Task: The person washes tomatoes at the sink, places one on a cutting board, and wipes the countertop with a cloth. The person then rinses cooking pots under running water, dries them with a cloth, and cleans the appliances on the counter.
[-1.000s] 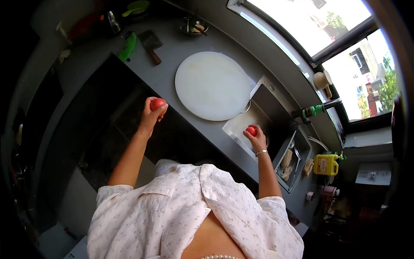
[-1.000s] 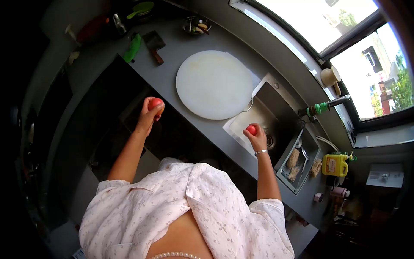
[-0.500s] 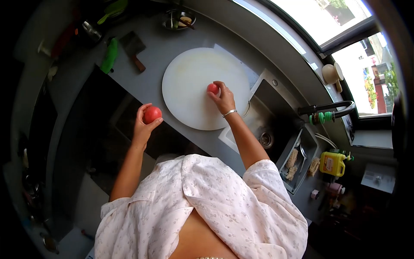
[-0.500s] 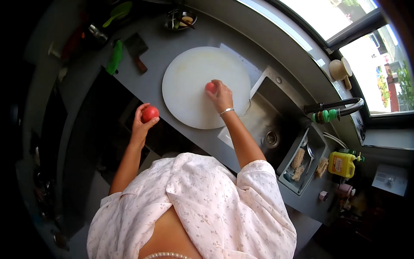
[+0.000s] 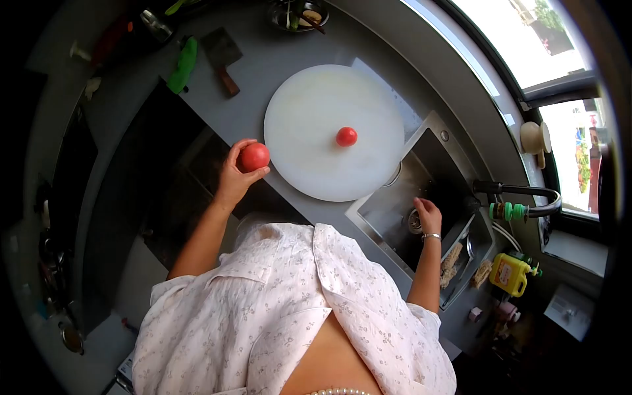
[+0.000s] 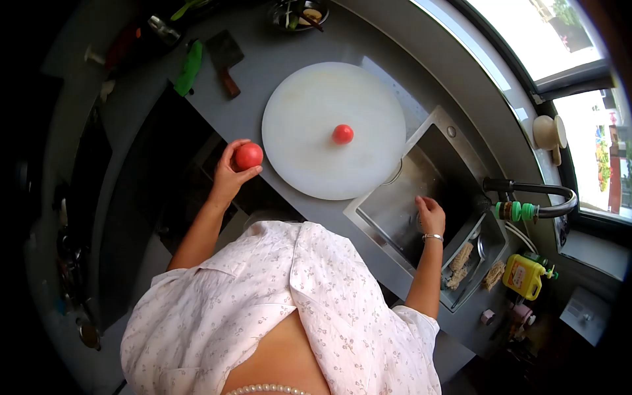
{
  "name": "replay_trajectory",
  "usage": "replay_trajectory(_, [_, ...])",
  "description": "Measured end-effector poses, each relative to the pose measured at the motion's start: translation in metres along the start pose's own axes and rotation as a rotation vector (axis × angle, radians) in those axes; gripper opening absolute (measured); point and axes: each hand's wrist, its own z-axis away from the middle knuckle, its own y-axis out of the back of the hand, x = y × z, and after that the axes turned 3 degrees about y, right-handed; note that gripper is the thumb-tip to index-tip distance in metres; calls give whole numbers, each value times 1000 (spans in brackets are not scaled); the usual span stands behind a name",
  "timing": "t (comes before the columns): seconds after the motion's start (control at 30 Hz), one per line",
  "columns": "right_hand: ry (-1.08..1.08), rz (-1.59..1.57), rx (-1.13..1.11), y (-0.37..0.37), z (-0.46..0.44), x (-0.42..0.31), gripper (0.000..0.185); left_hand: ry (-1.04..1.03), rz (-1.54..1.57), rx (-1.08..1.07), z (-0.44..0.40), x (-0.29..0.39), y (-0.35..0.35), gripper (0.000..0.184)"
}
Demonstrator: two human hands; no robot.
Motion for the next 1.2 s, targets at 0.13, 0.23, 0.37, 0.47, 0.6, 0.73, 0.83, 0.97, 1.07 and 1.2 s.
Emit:
replay_trajectory(0.13, [375, 204, 350, -18, 30, 19, 19, -139, -210, -16, -6, 31, 5, 55])
replay_trajectory(0.23, [384, -111, 350, -41, 45, -23, 13, 342, 676, -209, -7, 47, 14, 48])
replay_trajectory(0.37, [758, -35, 266, -68, 72, -128, 13, 301, 932, -257, -18, 59, 42, 44])
replay_trajectory(0.47, [980, 152, 113, -96, 95, -217, 21, 230, 966, -263, -28, 67, 78, 46])
replay_trajectory(0.6, [1149, 169, -45, -156, 83, -310, 24, 204, 1066, -375, -41, 108, 140, 57])
replay_trajectory(0.73, [1209, 156, -160, -230, 55, -409, 27, -36, 976, -491, -50, 154, 185, 66])
replay_trajectory(0.83, [1261, 184, -125, -295, 19, -471, 31, -133, 980, -690, -57, 176, 228, 72])
replay_trajectory(0.97, [1332, 194, -116, -379, -16, -542, 48, -274, 1085, -647, -55, 170, 249, 80])
replay_trajectory(1.07, [1312, 219, -93, -430, -26, -592, 63, -461, 1180, -573, -74, 166, 268, 84])
replay_trajectory(1.2, [1073, 358, 13, -496, -42, -616, 69, -516, 1294, -411, -80, 171, 279, 79])
